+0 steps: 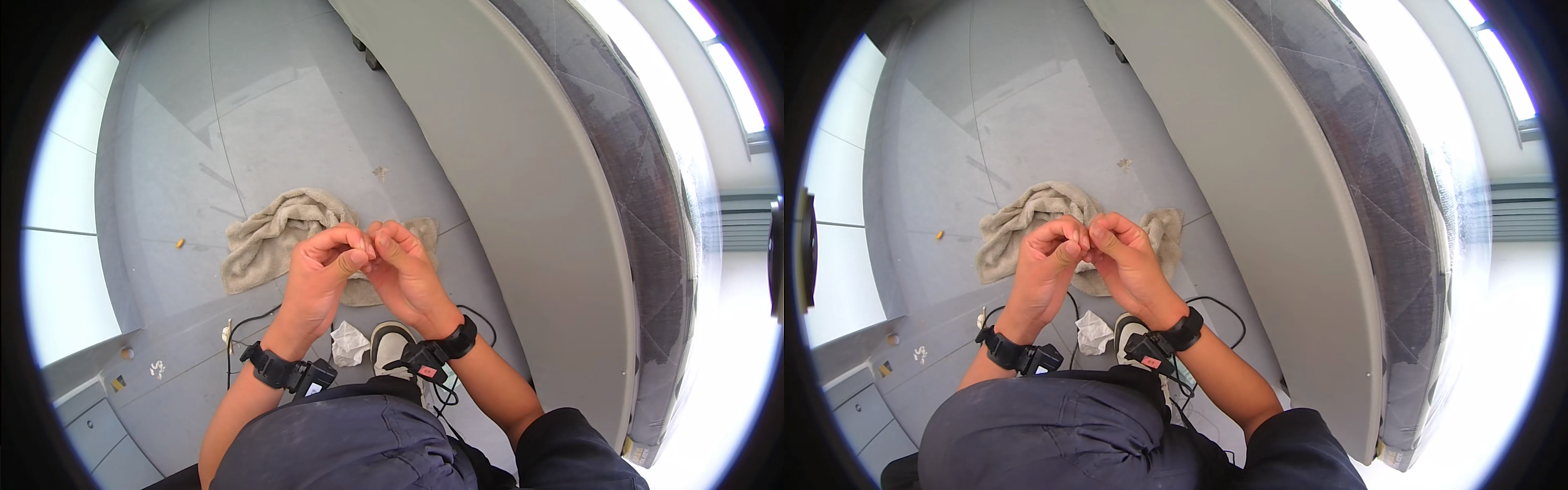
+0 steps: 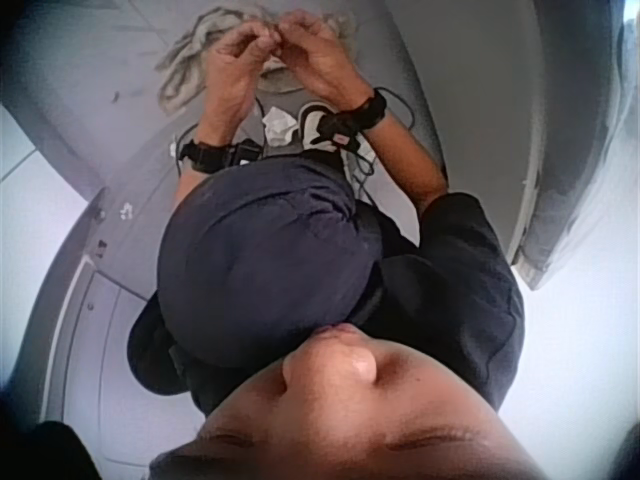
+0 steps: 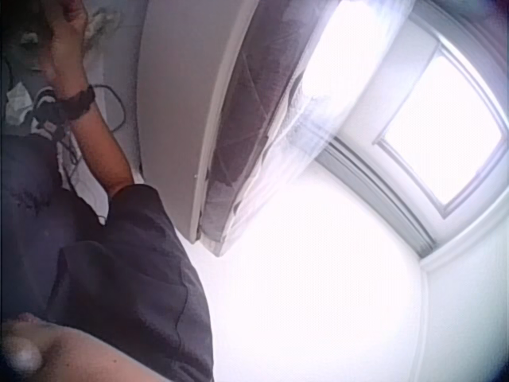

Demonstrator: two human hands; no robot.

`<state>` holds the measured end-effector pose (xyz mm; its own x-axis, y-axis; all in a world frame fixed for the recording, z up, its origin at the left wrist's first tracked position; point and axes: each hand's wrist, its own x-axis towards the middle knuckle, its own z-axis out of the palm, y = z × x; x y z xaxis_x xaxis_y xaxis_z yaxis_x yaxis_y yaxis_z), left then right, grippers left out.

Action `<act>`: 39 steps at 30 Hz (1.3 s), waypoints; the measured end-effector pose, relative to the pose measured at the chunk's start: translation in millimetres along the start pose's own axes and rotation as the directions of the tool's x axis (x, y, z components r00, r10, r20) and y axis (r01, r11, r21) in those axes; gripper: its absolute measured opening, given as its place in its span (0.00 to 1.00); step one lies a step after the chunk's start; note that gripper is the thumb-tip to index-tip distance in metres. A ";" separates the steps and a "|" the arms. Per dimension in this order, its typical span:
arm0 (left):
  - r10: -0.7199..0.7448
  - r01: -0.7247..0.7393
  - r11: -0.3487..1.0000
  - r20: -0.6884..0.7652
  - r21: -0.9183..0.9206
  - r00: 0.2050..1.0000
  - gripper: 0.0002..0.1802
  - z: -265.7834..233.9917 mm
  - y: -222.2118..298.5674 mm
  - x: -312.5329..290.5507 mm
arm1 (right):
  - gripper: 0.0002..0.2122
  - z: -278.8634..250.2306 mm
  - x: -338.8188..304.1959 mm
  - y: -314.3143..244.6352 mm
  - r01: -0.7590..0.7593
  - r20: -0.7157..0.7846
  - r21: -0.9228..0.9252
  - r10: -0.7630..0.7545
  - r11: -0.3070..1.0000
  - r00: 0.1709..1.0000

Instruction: The person wipes the floor by hand using a cloth, moving it across the surface and picking up small debris from the floor between the bed and a cabinet.

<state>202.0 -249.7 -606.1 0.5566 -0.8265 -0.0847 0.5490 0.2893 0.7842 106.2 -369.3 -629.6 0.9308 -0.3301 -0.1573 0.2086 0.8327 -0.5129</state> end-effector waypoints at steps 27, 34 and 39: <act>-0.146 0.136 0.983 -0.076 -0.121 0.986 0.08 3.8 -9.0 -6.2 | 0.03 -0.6 -6.2 -5.3 0.147 -0.037 -0.191 -0.157 0.971 0.987; -0.173 0.160 0.981 -0.123 -0.110 0.977 0.06 5.4 -11.8 -11.6 | 0.03 -1.2 -7.2 -6.5 0.187 -0.080 -0.389 -0.236 0.902 0.968; -0.167 0.148 0.984 -0.215 -0.101 0.962 0.05 8.0 -12.3 -15.7 | 0.04 7.5 -6.7 -4.7 0.255 -0.061 -0.545 -0.341 0.799 0.938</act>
<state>181.5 -244.2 -609.5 0.5779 -0.7399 -0.3444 0.6856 0.2112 0.6966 101.3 -367.7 -619.8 0.7839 -0.6204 -0.0244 0.2403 0.3394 -0.9094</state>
